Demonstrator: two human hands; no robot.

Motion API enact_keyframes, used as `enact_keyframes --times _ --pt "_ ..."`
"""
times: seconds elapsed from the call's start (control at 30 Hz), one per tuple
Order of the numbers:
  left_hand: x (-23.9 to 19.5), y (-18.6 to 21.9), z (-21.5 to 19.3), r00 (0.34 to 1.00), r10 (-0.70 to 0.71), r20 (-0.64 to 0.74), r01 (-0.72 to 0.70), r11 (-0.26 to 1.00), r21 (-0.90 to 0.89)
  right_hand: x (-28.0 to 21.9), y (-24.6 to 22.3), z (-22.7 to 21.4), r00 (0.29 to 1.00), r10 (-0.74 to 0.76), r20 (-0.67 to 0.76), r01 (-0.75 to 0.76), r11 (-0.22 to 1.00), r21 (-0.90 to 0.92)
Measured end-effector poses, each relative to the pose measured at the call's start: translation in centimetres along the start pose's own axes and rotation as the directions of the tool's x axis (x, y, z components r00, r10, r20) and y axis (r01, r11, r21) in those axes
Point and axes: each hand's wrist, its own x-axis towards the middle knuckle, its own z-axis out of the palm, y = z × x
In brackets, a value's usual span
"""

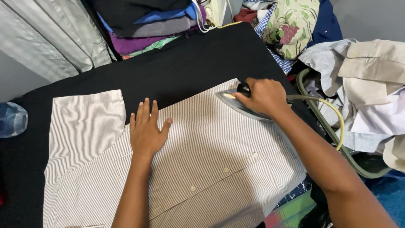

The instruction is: The person buttons a striped shirt laid out on a table, then uses an iron to press the shirt's body and collar. The person moves the shirt to adjust its position and continues ironing different sections.

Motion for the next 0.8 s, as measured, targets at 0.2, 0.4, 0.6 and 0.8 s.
enact_keyframes --times 0.2,0.4,0.6,0.8 --pt "-0.1 0.4 -0.4 1.000 -0.008 -0.003 0.009 1.000 0.024 -0.4 -0.4 -0.4 1.000 -0.021 -0.003 0.021 0.999 -0.027" --pt "-0.5 0.2 0.0 1.000 -0.004 -0.023 0.005 0.999 0.046 -1.6 -1.1 0.0 0.955 -0.294 0.040 0.294 0.956 -0.009" --pt "-0.7 -1.5 2.2 0.904 0.155 -0.399 -0.220 0.968 -0.123 -0.8 -1.9 0.4 0.959 -0.278 -0.059 0.273 0.959 -0.081" --pt "-0.2 -2.5 4.8 0.695 0.408 -0.593 -0.456 0.887 0.075 2.8 -2.4 2.3 0.977 -0.004 -0.215 0.004 1.000 -0.002"
